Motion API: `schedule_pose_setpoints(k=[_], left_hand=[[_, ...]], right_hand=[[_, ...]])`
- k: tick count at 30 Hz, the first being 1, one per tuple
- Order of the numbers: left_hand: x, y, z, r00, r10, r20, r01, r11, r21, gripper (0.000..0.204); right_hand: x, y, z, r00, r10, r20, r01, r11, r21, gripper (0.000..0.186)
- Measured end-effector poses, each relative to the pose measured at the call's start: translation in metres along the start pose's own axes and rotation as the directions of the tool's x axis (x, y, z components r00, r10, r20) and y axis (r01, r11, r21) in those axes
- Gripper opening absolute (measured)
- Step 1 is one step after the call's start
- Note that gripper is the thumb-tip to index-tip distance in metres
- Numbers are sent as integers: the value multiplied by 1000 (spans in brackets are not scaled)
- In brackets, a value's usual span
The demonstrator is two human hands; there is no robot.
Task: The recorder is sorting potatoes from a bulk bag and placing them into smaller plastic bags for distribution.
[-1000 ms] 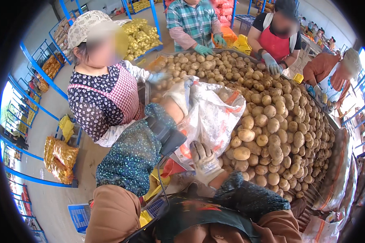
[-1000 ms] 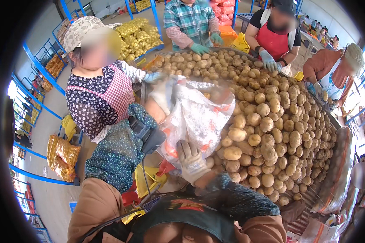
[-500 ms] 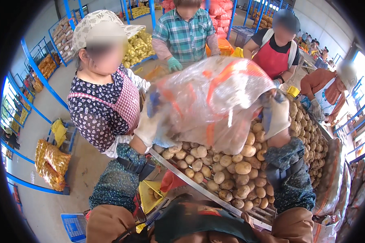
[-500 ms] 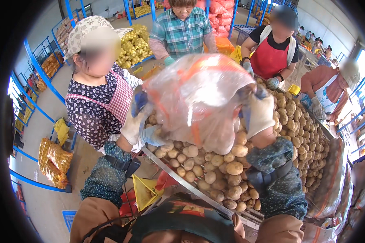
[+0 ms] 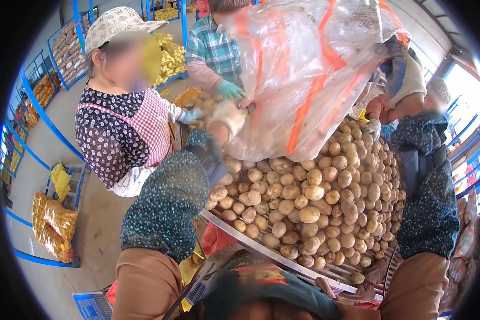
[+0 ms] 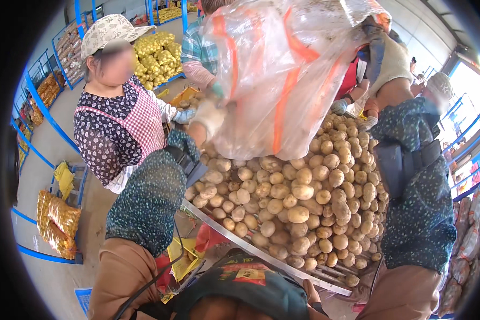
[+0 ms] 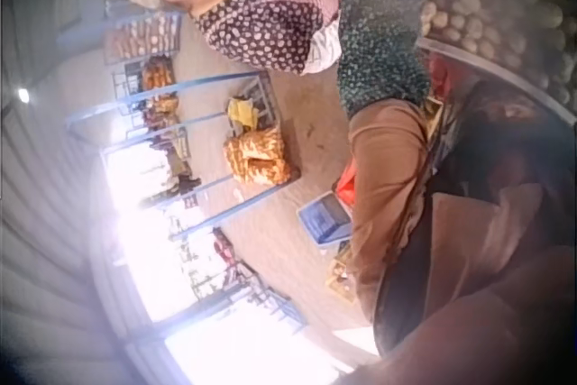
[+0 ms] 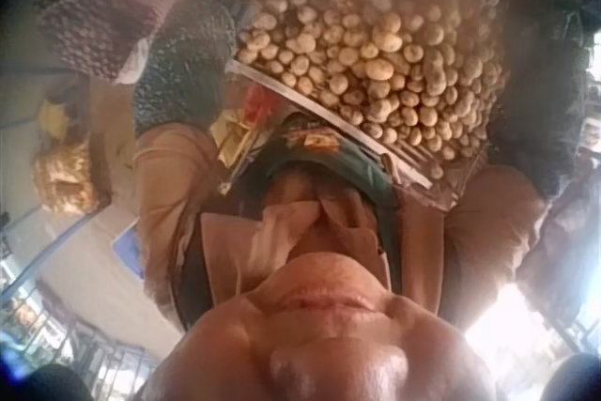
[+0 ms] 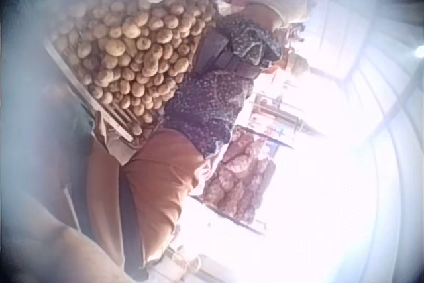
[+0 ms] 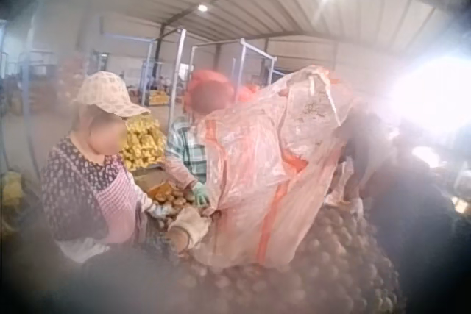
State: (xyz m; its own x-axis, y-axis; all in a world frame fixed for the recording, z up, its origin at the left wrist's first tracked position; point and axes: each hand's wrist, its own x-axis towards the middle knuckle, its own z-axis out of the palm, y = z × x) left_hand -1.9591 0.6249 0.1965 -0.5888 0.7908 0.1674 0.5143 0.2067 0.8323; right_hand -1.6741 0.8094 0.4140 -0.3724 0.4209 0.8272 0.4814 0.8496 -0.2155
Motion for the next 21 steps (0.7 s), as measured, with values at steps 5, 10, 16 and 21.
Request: schedule_pose_setpoints(k=[5,10,16,21], left_hand=[[-5,71,-18,979,198,-40,-168,910,379,37],[4,105,-17,917,395,-57,-289,755,588,33],[42,161,-29,821,505,-266,-337,805,488,37],[-9,135,18,905,422,-56,-423,906,-1,34]], right_hand=[[-14,40,-52,985,147,-86,-168,917,-362,32],[-31,70,-103,998,-44,35,53,521,-852,37],[-30,98,-153,998,57,-37,-68,835,-546,45],[-95,128,-162,999,-5,-43,-25,738,-674,42]])
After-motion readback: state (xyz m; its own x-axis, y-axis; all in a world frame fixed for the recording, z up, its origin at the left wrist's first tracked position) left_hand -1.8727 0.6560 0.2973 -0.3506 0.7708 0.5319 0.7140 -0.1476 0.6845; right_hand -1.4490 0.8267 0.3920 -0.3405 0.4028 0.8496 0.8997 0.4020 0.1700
